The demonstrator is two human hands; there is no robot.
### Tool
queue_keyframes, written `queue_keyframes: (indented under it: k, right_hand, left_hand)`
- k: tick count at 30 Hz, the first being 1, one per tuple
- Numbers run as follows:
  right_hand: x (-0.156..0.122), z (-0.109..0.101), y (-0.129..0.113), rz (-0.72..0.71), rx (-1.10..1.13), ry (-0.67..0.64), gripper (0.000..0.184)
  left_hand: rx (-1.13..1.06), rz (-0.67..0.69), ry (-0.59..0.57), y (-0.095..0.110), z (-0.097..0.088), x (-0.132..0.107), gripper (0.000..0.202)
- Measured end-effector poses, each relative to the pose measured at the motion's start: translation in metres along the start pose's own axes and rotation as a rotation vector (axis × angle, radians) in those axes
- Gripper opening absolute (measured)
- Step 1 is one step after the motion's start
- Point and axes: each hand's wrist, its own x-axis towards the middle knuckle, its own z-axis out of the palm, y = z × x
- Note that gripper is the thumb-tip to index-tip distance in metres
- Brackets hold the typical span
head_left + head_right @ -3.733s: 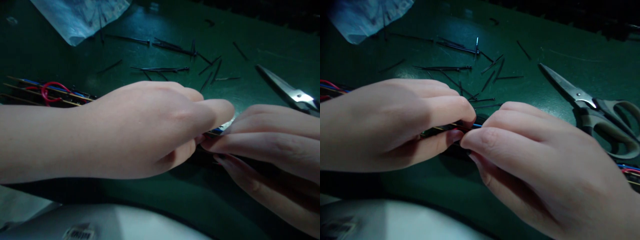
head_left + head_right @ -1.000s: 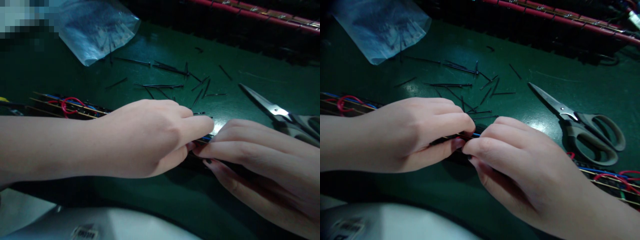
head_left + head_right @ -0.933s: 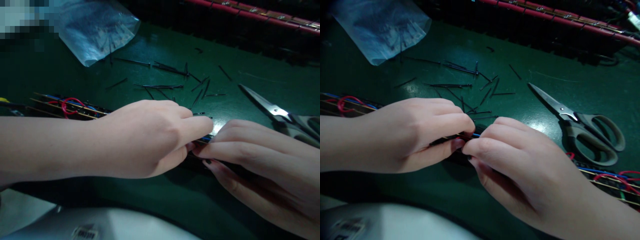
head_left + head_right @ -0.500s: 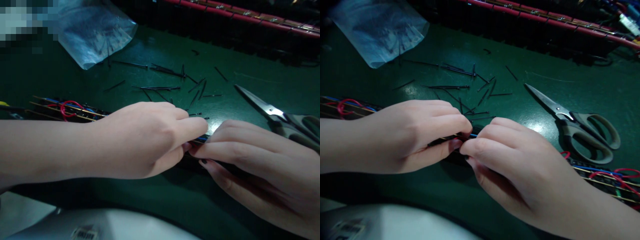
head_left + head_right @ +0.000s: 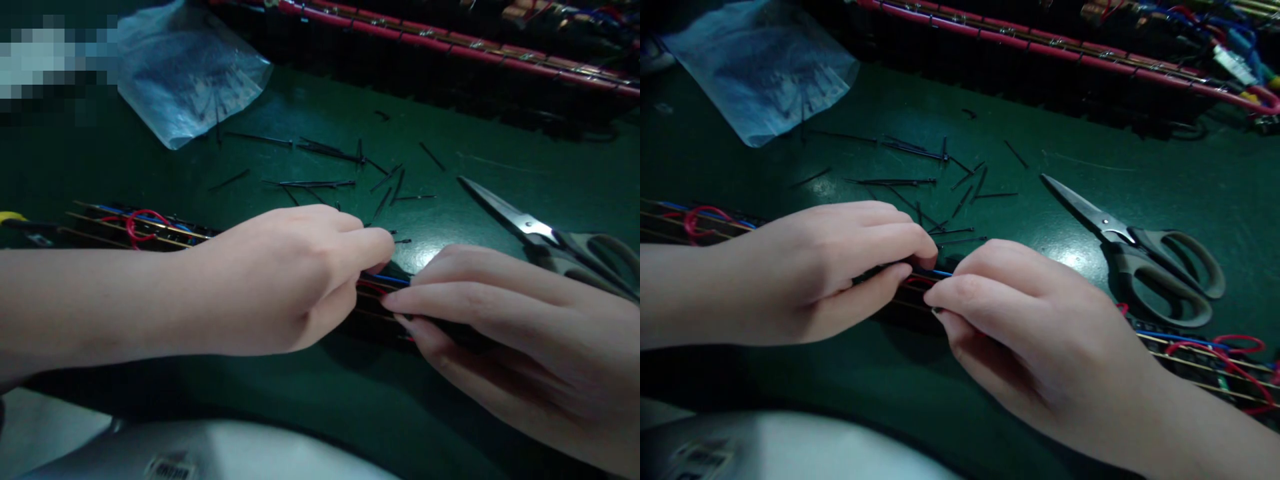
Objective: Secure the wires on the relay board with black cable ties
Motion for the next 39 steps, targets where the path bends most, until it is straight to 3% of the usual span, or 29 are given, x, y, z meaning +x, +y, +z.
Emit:
queue_keyframes:
  k: [13,25,32,39]
  right_hand:
    - [0.0043,-0.0001,-0.0015,0.032,-0.011,0.051,0.022]
    - [0.0065,-0.0010,-0.0051,0.042,0.007,0.031,0.015]
    - [0.0079,0.0012,-0.0031,0.012,-0.060,0.073,0.019]
    - [0.0079,0.0028,0.0005,0.075,-0.045,0.083,0.016]
  left_hand:
    - [-0.090,-0.117,0.051,-0.0012,-0.0015,0.0019,0.015]
    - [-0.087,-0.146,0.090,-0.0019,-0.0006,0.0033,0.022]
    - [-0.259,-0.109,0.164,0.0018,-0.0061,0.0065,0.014]
    - [-0.506,-0.187,0.141,0.0031,-0.0054,0.0079,0.010]
